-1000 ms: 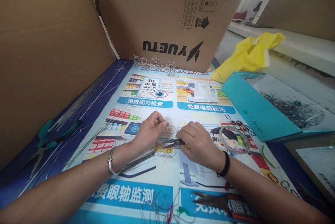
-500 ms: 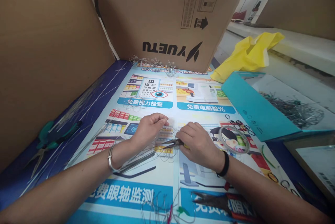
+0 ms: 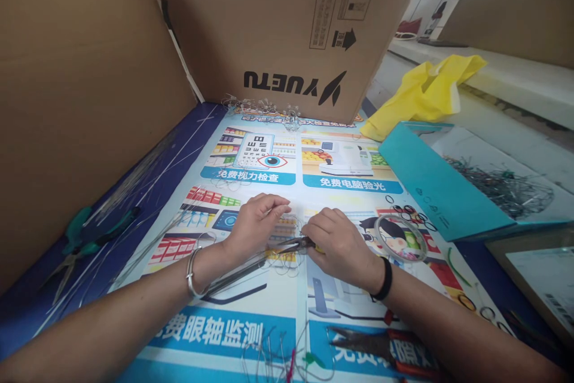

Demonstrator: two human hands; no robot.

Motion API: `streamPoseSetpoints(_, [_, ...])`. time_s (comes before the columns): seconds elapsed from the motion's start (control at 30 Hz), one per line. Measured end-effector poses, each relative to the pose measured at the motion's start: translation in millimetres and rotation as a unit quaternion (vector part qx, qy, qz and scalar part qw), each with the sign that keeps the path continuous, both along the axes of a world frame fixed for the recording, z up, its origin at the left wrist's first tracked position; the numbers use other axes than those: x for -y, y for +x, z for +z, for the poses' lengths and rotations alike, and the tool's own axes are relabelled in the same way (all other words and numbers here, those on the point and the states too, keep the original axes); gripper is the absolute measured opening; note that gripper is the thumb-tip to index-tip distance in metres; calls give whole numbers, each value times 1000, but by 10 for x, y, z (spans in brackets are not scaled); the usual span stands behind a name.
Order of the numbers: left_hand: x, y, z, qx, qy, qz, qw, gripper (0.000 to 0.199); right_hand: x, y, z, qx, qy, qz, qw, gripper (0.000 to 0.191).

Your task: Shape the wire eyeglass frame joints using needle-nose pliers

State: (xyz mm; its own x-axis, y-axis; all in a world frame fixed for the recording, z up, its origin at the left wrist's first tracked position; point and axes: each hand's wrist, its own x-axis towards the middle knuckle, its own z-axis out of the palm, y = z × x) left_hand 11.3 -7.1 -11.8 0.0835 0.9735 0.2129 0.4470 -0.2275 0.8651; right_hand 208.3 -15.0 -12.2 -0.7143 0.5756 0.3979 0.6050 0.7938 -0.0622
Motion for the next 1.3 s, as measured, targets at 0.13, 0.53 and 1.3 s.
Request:
streamPoseSetpoints(0.13, [16,-14,-13,40,10,-21,999,15,-7,11,-16,-2,-3,-1,1000,10])
streamPoseSetpoints(0.53, [-16,-71,16,-75,69,-77,992,14,-23,17,-30,4,-11,-2,1000,11])
streamPoseSetpoints(1.3, [60,-64,91,-66,100,-30,992,12,-97,84,-36,-16,-36,-23,999,11])
